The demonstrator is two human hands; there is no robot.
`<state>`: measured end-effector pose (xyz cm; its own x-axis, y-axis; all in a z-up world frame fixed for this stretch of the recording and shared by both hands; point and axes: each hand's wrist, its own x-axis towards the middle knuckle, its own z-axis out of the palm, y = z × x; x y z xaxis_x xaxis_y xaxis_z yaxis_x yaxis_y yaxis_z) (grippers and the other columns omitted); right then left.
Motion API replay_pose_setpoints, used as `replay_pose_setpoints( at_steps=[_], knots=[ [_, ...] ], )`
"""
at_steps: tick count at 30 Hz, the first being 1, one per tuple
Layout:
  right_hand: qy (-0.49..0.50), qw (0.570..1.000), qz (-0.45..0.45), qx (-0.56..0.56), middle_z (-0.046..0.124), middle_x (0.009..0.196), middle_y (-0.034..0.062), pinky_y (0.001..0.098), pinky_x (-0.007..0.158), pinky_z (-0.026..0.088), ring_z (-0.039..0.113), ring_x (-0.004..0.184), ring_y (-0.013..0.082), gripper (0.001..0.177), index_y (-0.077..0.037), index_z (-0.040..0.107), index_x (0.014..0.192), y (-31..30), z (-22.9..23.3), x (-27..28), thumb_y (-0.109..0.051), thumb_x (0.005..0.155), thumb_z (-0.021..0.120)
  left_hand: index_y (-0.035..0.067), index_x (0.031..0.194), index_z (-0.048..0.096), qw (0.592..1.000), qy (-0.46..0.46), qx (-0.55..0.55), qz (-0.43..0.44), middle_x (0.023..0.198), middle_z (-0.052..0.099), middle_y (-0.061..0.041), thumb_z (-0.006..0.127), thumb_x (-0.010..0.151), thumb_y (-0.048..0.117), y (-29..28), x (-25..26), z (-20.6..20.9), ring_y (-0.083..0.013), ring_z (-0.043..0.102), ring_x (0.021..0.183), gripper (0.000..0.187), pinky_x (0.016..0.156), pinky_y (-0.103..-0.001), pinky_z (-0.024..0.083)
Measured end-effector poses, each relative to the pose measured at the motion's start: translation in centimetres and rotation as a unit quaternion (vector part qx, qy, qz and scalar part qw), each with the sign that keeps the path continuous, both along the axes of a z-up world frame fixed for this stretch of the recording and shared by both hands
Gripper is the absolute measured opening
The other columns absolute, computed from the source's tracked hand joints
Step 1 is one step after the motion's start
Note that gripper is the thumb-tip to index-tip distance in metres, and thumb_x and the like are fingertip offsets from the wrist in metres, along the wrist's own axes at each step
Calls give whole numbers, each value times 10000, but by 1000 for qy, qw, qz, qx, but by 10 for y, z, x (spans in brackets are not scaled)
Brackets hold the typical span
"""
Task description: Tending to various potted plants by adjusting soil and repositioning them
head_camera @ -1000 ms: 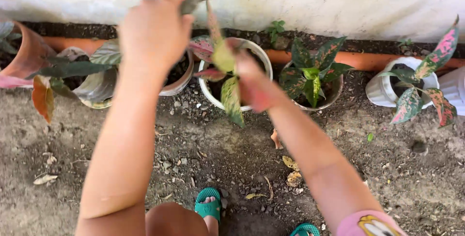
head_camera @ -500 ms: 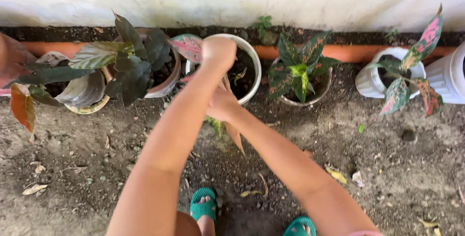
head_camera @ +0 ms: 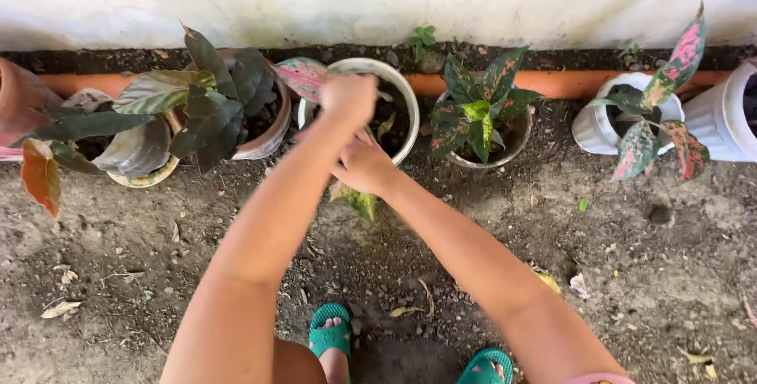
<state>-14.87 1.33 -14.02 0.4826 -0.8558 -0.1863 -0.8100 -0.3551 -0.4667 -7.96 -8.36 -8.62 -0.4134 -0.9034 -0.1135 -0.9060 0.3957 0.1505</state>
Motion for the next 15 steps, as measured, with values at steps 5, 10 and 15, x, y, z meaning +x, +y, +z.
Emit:
replay_pose_setpoints(
  at_steps=[5, 10, 15],
  knots=[
    [-25, 998, 37, 34, 517, 1471, 79, 473, 1230, 261, 244, 1516, 378, 624, -150, 557, 1462, 16, 54, -13, -580, 1095, 292, 48, 948, 807, 996, -85, -3, 22, 888, 769, -185, 603, 917, 78, -38, 9, 17, -437, 745, 889, 208, 703, -642, 585],
    [-63, 996, 33, 61, 587, 1405, 95, 511, 1235, 187, 271, 1493, 425, 527, -120, 591, 1378, 15, 19, -13, -493, 1088, 358, 46, 1085, 772, 990, -116, 7, -80, 994, 771, -170, 544, 952, 73, 5, -28, -2, -410, 739, 991, 265, 751, -660, 575],
    [-40, 994, 95, 28, 388, 1586, 185, 504, 1247, 259, 274, 1511, 391, 687, -93, 371, 1569, 30, 96, -57, -577, 1091, 281, -26, 1177, 730, 994, -63, 91, -19, 1097, 734, -255, 599, 958, 101, -16, 6, 18, -477, 694, 1049, 284, 794, -658, 573]
  ],
)
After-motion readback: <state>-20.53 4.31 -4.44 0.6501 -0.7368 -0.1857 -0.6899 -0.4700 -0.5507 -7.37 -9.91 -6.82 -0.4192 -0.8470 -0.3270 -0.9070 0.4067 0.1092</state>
